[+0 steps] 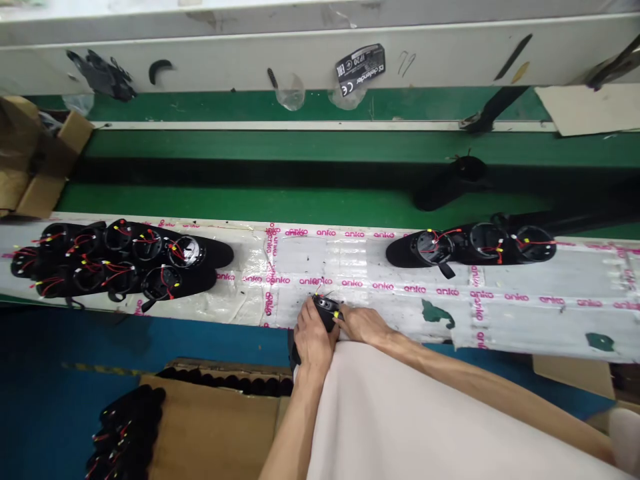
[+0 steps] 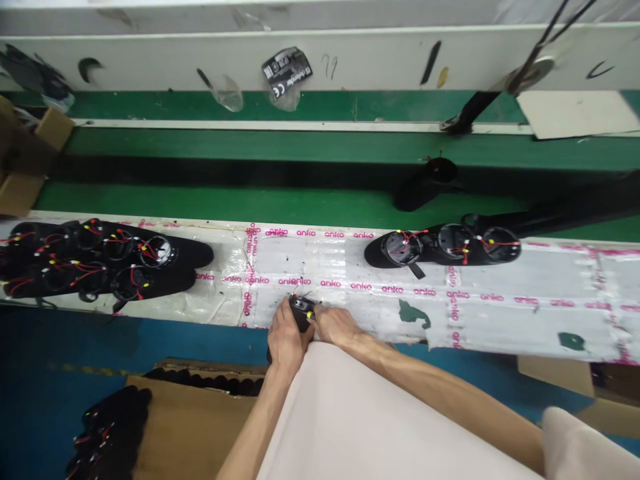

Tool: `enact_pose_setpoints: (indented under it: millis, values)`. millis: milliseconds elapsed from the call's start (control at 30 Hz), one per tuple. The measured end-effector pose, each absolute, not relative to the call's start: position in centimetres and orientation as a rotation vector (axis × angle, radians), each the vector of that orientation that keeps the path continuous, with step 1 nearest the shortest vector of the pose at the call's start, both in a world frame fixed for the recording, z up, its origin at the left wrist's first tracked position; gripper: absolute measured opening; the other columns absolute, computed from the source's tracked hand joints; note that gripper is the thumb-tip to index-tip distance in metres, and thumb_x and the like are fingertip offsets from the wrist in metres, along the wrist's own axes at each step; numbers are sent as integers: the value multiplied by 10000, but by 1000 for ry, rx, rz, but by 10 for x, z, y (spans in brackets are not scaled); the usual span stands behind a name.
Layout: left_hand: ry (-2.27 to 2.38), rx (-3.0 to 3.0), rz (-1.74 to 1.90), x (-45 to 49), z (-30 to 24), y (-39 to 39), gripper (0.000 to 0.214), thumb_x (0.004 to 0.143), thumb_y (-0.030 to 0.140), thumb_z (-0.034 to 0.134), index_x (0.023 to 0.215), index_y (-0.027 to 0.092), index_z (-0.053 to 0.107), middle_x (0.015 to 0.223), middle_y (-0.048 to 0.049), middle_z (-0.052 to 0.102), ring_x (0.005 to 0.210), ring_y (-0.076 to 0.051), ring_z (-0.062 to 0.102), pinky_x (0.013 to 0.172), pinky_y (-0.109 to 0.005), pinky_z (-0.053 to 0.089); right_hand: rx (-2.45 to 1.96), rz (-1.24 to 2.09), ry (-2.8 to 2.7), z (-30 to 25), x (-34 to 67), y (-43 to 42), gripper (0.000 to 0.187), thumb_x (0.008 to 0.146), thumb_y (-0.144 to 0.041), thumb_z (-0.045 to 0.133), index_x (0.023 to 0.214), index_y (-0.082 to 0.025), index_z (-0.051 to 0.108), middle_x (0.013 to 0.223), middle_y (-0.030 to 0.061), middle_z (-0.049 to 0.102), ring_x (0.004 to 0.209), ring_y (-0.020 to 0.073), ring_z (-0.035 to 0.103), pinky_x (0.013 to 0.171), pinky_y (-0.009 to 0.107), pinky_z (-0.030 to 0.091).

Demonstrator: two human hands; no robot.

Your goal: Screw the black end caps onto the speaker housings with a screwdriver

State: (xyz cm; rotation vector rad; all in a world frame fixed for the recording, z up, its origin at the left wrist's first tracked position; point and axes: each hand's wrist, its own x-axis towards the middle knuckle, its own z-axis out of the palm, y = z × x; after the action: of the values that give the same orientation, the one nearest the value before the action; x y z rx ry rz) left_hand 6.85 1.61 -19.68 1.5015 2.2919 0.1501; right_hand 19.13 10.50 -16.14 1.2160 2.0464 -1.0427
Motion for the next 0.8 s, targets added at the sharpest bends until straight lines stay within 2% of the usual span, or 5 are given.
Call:
enact_pose_setpoints:
  millis: [500,667,800]
  values:
    - [2294,1503,87,70,-195,19,858,818,347,703,1536,89,311,1412,-204,559,1211,-347,587,936,-441,543,1216,-1025,2046,-162,191,107,411,1052,-448,393,1248,-150,597,1099,183,730,1076,298,690,859,356,491]
    - [2284,1482,80,71,-196,19,840,844,357,670,1534,49,302,1427,-221,543,1227,-351,572,960,-460,535,1206,-1024,2033,-163,189,109,411,1041,-443,413,1229,-140,617,1102,189,729,1058,303,696,839,352,501]
    - [2276,1468,107,71,-195,20,858,858,358,652,1561,68,255,1473,-232,500,1249,-352,563,961,-458,532,1201,-1014,2040,-162,184,112,370,1033,-409,438,1193,-142,638,1096,184,734,1028,301,706,809,343,503]
